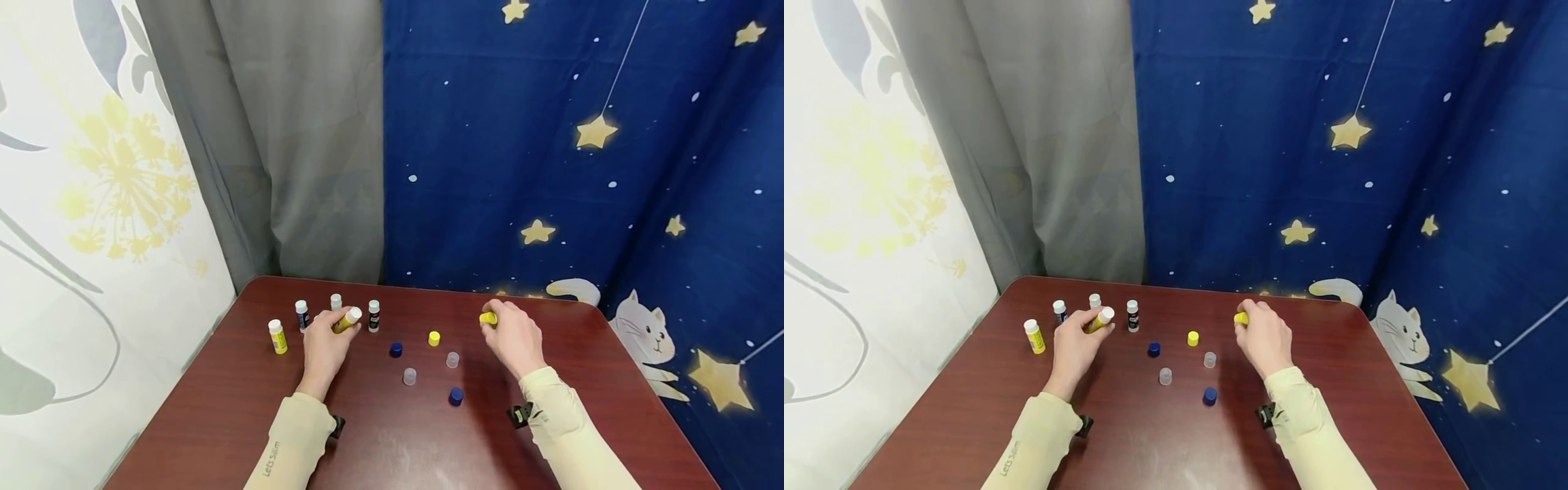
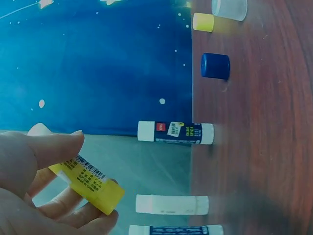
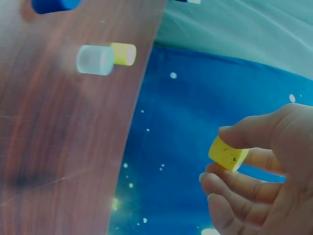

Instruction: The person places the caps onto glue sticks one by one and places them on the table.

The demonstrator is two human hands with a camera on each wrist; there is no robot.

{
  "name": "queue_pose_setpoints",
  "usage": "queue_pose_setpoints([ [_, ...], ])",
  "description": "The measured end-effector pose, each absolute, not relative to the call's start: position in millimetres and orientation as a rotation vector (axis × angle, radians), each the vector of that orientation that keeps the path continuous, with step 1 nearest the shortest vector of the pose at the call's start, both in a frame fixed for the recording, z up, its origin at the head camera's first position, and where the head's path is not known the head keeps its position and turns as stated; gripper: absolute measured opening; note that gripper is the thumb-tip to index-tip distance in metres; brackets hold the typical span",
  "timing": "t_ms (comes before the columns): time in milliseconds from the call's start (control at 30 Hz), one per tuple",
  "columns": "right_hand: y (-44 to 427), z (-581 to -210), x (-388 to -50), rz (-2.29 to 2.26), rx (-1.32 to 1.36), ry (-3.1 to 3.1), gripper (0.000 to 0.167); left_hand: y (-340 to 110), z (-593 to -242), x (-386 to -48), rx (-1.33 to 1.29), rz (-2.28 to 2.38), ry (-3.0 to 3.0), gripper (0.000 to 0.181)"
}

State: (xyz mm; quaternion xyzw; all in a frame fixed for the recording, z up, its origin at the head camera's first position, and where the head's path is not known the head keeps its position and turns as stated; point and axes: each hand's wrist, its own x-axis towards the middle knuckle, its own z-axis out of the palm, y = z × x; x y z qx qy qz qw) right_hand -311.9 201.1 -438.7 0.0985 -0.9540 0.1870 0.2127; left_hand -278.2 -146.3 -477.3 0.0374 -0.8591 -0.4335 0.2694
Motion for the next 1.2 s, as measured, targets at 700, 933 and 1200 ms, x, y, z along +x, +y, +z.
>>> queue_pose_setpoints([
  [700, 200.1, -410.8, -299.1, 0.764, 0.358, -2.447, 0.029, -128.6, -449.6, -269.6, -0.105, -0.998, -2.369, 0.052],
  [933, 202.5, -410.5, -297.5, 0.814, 0.362, -2.418, 0.030, -123.2, -443.7, -265.6, -0.031, -1.016, -2.392, 0.040],
  [1200, 206.0, -409.8, -295.9, 0.883, 0.385, -2.389, 0.030, -117.8, -439.9, -263.0, -0.070, -0.971, -2.369, 0.035],
])
